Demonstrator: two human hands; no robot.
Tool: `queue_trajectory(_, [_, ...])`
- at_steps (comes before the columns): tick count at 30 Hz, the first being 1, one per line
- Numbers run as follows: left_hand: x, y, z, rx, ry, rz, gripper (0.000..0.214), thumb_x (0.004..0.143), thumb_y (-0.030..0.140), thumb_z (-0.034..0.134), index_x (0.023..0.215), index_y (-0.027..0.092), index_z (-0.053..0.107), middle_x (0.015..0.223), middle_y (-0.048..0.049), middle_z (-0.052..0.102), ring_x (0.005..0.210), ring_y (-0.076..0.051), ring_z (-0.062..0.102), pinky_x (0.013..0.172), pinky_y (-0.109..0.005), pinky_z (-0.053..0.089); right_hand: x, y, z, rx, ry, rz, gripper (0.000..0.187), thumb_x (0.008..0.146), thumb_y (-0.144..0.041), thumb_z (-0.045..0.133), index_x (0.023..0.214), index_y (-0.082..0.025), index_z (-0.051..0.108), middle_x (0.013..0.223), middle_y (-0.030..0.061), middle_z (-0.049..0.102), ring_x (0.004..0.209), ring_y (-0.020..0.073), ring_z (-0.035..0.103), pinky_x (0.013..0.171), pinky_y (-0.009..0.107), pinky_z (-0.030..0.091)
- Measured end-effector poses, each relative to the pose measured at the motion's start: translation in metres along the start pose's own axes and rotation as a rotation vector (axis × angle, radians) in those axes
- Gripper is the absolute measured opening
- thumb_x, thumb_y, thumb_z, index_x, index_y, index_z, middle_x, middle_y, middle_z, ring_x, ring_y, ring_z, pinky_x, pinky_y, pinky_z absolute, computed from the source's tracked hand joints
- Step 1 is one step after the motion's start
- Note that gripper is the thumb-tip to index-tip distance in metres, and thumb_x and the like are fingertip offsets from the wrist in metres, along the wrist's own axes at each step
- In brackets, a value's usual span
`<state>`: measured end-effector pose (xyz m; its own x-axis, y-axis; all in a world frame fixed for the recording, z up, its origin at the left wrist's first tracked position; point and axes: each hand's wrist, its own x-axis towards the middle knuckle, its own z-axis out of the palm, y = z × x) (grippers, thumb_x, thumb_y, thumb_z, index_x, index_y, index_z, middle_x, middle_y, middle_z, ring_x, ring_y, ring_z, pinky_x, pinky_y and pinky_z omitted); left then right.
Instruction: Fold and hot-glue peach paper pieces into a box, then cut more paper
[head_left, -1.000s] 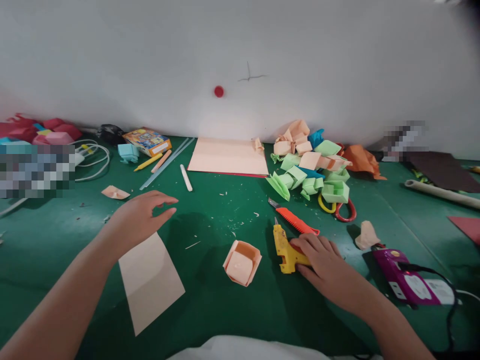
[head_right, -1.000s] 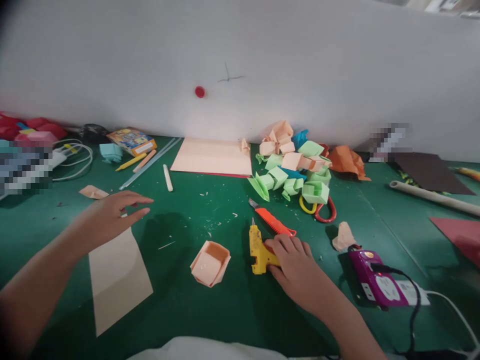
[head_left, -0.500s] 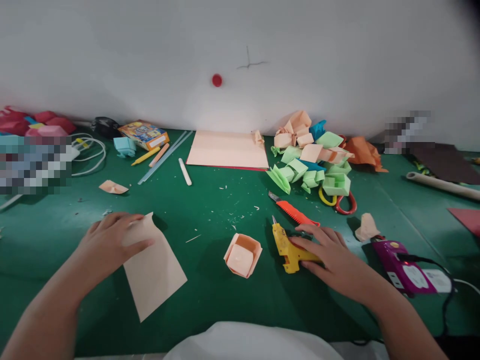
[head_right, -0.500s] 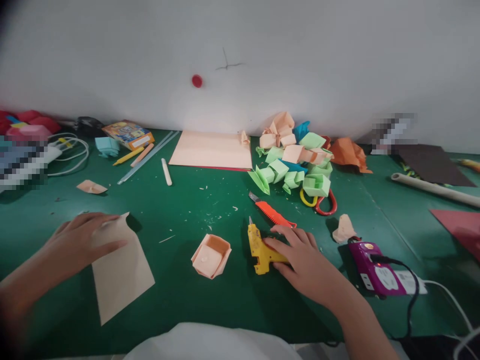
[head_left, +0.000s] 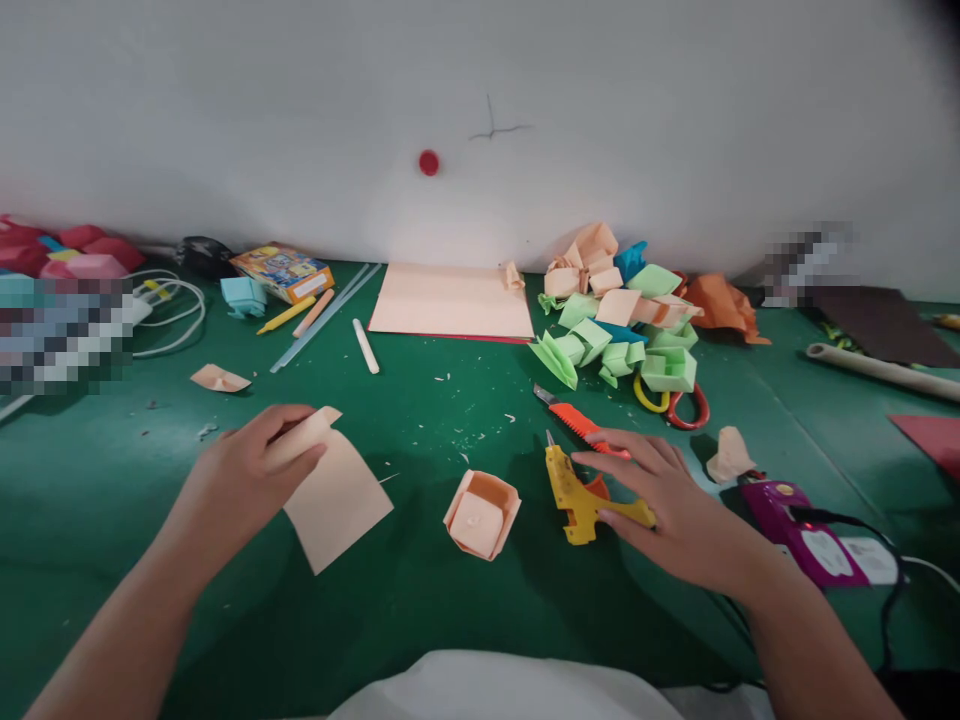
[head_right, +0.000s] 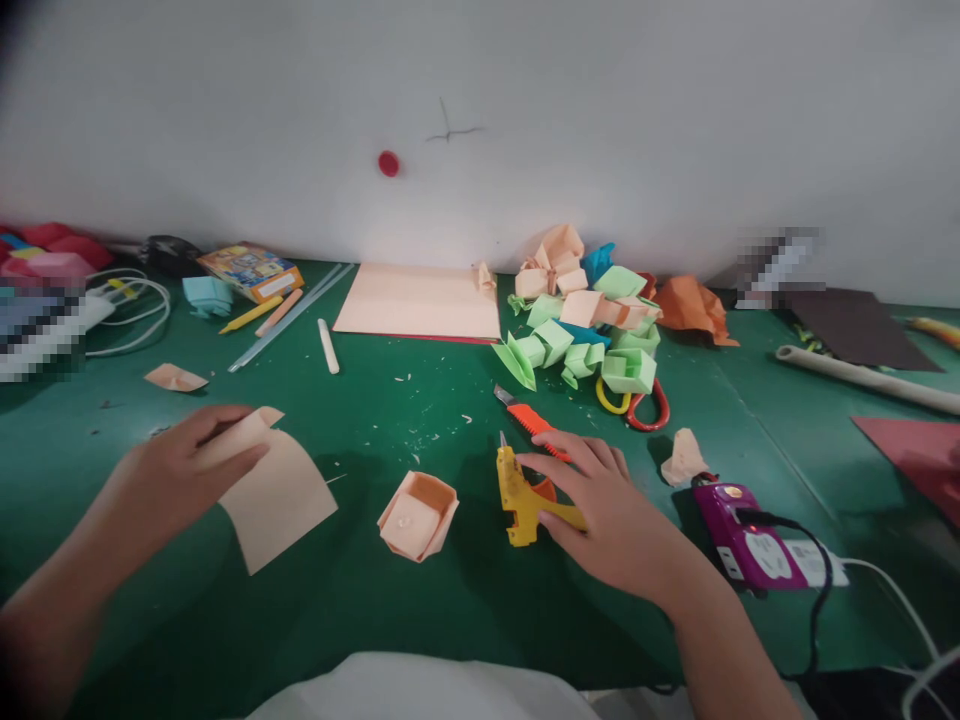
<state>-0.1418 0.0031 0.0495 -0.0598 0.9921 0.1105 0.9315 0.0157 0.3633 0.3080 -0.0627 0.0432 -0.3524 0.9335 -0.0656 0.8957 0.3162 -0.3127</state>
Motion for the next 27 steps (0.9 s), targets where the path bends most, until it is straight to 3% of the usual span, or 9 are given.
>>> queue_trajectory(3, [0.009, 0.025, 0.004, -0.120, 0.002, 0.003, 0.038, 0.084, 0.049, 0.061, 0.117, 0.031, 0.064, 0.110, 0.0001, 0.075, 0.093, -0.025, 0.069, 0.077, -0.031, 0.049, 0.021, -0.006, -0.007, 0.057, 0.005, -0.055, 0.045, 0.101, -0.037, 0.052, 0.146, -0.036, 0.054, 0.154, 0.0085, 0.051, 0.143, 0.0340, 0.045, 0.114, 0.058, 0.042])
queue_trajectory(7, [0.041, 0.050, 0.017, -0.442, -0.011, 0.040, 0.046, 0.080, 0.045, 0.069, 0.121, 0.025, 0.063, 0.106, -0.0018, 0.075, 0.094, -0.024, 0.069, 0.080, -0.031, 0.051, 0.056, -0.017, -0.011, 0.158, -0.051, -0.113, 0.042, 0.102, -0.038, 0.051, 0.143, -0.032, 0.057, 0.150, 0.0082, 0.059, 0.143, 0.0321, 0.048, 0.116, 0.057, 0.041])
queue_trajectory(10, [0.068, 0.068, 0.031, -0.563, -0.044, 0.089, 0.048, 0.077, 0.044, 0.070, 0.119, 0.022, 0.064, 0.104, -0.0032, 0.075, 0.092, -0.023, 0.070, 0.079, -0.032, 0.055, 0.082, -0.021, -0.013, 0.266, -0.064, -0.067, 0.043, 0.101, -0.040, 0.054, 0.143, -0.033, 0.058, 0.151, 0.0064, 0.059, 0.146, 0.0324, 0.046, 0.115, 0.056, 0.043])
queue_trajectory(14, [0.095, 0.092, 0.055, -0.708, -0.120, 0.200, 0.052, 0.074, 0.038, 0.073, 0.121, 0.019, 0.061, 0.110, -0.0076, 0.073, 0.097, -0.024, 0.071, 0.083, -0.036, 0.057, 0.115, -0.025, -0.011, 0.485, -0.082, 0.029, 0.041, 0.101, -0.041, 0.057, 0.141, -0.032, 0.059, 0.144, 0.0067, 0.065, 0.129, 0.0283, 0.062, 0.101, 0.047, 0.054])
queue_trajectory(17, [0.106, 0.107, 0.073, -0.746, -0.154, 0.264, 0.055, 0.074, 0.038, 0.072, 0.125, 0.019, 0.059, 0.114, -0.0094, 0.072, 0.103, -0.025, 0.070, 0.088, -0.039, 0.058, 0.140, -0.029, -0.004, 0.533, -0.070, 0.063, 0.047, 0.098, -0.042, 0.062, 0.142, -0.029, 0.057, 0.138, 0.0083, 0.068, 0.118, 0.0261, 0.067, 0.093, 0.041, 0.056])
queue_trajectory(22, [0.111, 0.107, 0.085, -0.801, -0.203, 0.350, 0.062, 0.071, 0.035, 0.076, 0.129, 0.022, 0.059, 0.125, -0.0088, 0.068, 0.118, -0.027, 0.065, 0.103, -0.042, 0.053, 0.169, -0.030, 0.013, 0.533, -0.049, 0.108, 0.052, 0.092, -0.030, 0.069, 0.142, -0.021, 0.056, 0.109, 0.0061, 0.076, 0.085, 0.0182, 0.071, 0.074, 0.031, 0.055])
queue_trajectory(27, [0.106, 0.083, 0.085, -0.883, -0.251, 0.371, 0.073, 0.071, 0.030, 0.078, 0.139, 0.022, 0.053, 0.127, -0.0095, 0.065, 0.115, -0.025, 0.067, 0.098, -0.038, 0.056, 0.167, -0.029, 0.020, 0.518, -0.018, 0.109, 0.021, 0.089, -0.024, 0.070, 0.109, -0.022, 0.075, 0.090, 0.0022, 0.075, 0.077, 0.0172, 0.069, 0.070, 0.030, 0.051])
